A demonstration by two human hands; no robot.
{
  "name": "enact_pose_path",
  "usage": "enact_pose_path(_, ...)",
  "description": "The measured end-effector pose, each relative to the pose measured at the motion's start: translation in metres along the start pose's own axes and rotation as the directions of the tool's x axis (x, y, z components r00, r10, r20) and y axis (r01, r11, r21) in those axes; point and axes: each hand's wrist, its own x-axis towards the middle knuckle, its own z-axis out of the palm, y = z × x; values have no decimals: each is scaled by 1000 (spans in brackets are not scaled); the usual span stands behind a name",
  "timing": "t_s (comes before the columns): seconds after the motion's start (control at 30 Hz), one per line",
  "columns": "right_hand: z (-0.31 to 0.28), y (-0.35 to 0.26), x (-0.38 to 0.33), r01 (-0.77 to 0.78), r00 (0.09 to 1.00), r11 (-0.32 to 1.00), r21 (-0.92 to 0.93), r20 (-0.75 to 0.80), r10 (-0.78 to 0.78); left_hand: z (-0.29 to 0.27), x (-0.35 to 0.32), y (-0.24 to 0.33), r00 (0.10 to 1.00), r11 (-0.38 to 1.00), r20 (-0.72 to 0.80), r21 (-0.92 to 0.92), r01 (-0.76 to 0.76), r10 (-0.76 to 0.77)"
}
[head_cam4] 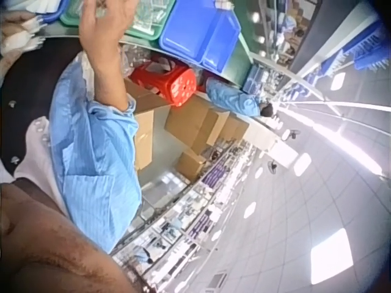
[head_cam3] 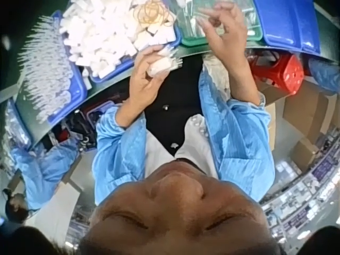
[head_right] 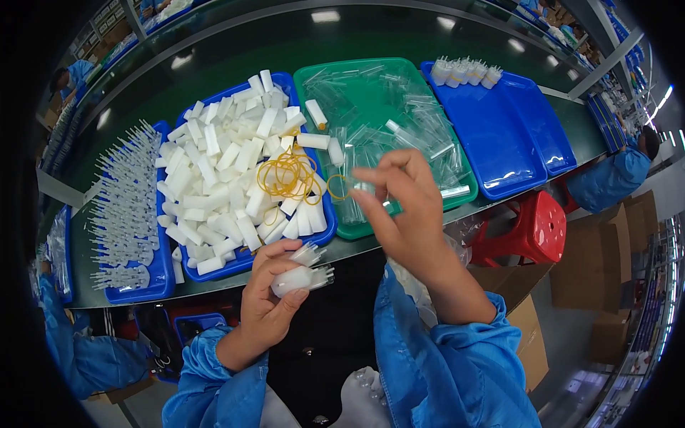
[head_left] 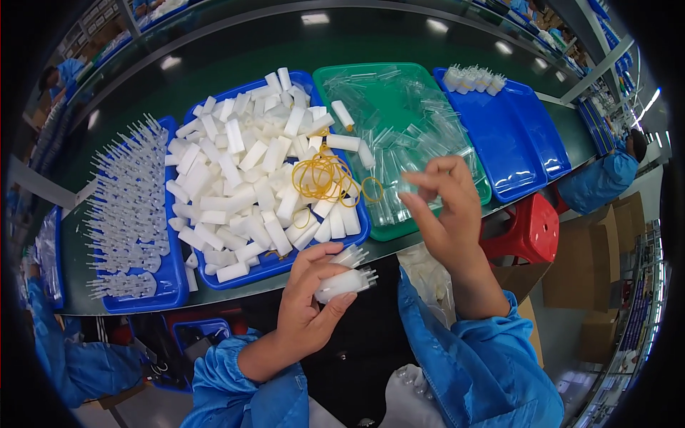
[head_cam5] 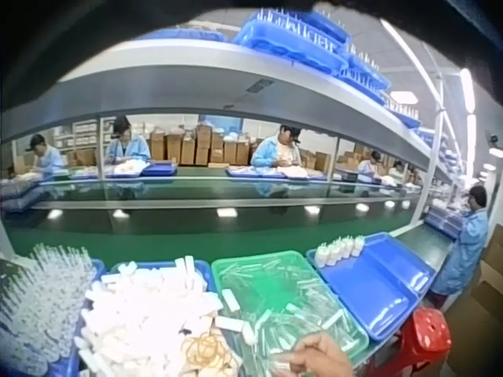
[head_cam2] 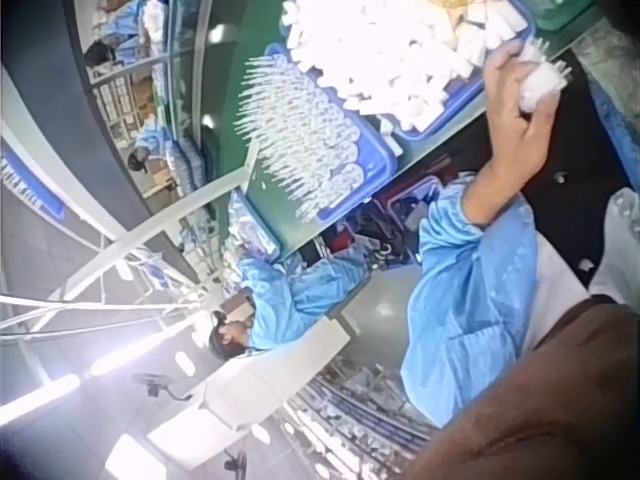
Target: The person attaches white blocks onto the prongs of plastic bases, slides clear plastic sleeves over them, secures a bundle of the assembled units with a rubber band, and assembles additional units.
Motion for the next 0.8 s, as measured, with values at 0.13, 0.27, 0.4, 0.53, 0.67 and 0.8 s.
enact_pose_path(0.13,-3,-25,-17,-232,959,827,512,261,107,0,1,3,999,988,-33,151,-36,41)
enact_pose_path(0.27,4,-42,-35,-456,890,551,699,354,288,1,1,4,996,976,-37,205,-77,87)
enact_pose_path(0.4,10,-39,-43,-451,892,569,688,353,282,2,0,5,996,974,-31,213,-73,81)
enact_pose_path(0.53,17,-38,-47,-441,897,560,701,330,294,3,-1,4,996,975,-35,213,-69,78)
enact_pose_path(0.67,19,-34,-49,-480,873,430,764,366,323,3,0,3,995,975,-45,206,-77,88)
enact_pose_path(0.8,22,-32,-47,-478,871,419,772,357,337,3,0,2,995,977,-49,200,-72,83)
